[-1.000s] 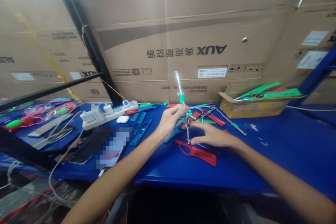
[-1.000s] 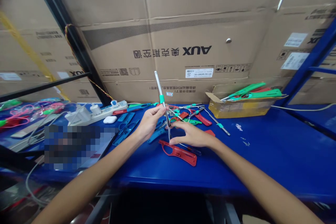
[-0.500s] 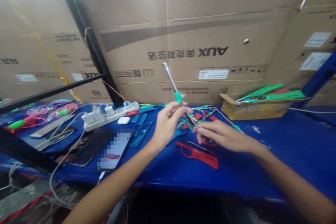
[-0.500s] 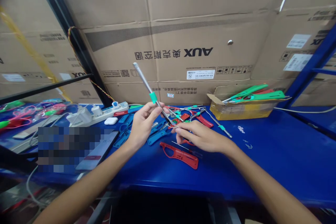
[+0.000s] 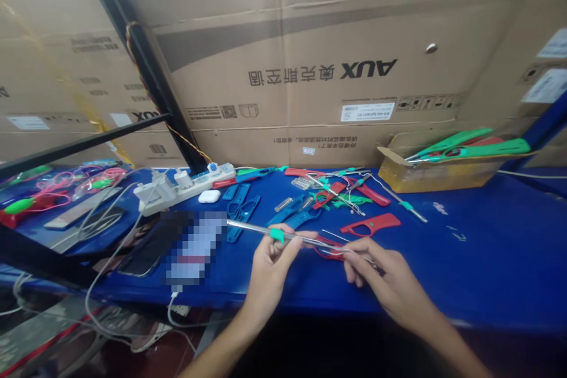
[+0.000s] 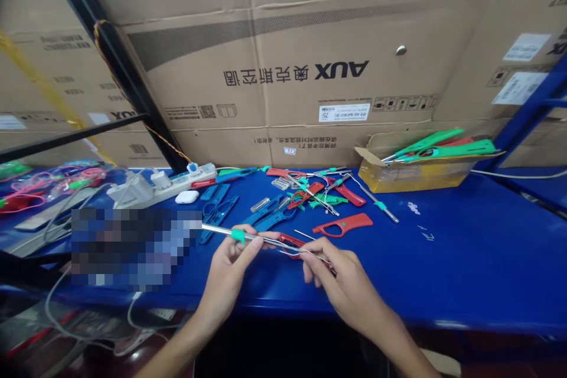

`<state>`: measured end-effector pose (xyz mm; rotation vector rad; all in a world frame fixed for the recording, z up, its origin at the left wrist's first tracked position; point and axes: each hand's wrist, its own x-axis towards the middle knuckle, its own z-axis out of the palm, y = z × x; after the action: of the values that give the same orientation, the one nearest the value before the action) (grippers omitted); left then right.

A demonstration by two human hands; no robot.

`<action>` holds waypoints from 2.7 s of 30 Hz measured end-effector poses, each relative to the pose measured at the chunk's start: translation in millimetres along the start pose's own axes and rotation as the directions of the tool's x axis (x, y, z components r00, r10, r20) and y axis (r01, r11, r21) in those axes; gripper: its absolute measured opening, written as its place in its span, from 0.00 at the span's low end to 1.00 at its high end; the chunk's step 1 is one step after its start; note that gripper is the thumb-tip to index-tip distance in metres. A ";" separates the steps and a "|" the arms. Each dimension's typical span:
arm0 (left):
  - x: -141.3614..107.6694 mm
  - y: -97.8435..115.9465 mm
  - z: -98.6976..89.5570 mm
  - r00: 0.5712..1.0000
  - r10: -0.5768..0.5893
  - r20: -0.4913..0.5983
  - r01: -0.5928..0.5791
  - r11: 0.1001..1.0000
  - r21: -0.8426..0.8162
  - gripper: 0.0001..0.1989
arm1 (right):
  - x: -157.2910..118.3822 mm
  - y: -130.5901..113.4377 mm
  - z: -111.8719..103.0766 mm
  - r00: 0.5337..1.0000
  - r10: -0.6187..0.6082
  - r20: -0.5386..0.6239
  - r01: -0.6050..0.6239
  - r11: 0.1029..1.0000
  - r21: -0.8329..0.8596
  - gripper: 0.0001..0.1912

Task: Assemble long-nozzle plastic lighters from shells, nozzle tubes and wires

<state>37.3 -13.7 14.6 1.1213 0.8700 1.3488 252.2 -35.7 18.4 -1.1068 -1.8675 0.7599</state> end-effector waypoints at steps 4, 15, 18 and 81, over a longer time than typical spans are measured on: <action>-2.3 -5.6 -4.6 1.000 -0.004 0.008 0.004 1.000 -0.027 0.13 | -0.2 2.5 6.6 0.989 -0.047 -0.139 0.038 0.997 -0.069 0.16; -2.9 -8.5 -6.9 0.997 0.042 0.070 -0.040 0.999 -0.036 0.10 | -2.3 9.8 10.4 0.966 -0.157 -0.205 0.114 0.972 -0.207 0.10; -3.5 -8.3 -7.2 0.995 0.050 0.088 -0.047 0.998 -0.039 0.09 | -2.2 10.8 10.5 0.966 -0.162 -0.200 0.122 0.973 -0.195 0.09; -7.7 -1.7 -8.7 0.941 0.092 0.326 -0.170 0.961 0.218 0.05 | -8.0 14.5 11.9 0.780 -0.625 -0.044 0.497 0.660 -0.563 0.14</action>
<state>28.9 -20.2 9.6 1.5621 0.7479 1.1476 250.0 -37.6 -1.7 -0.7811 -2.0945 -0.2672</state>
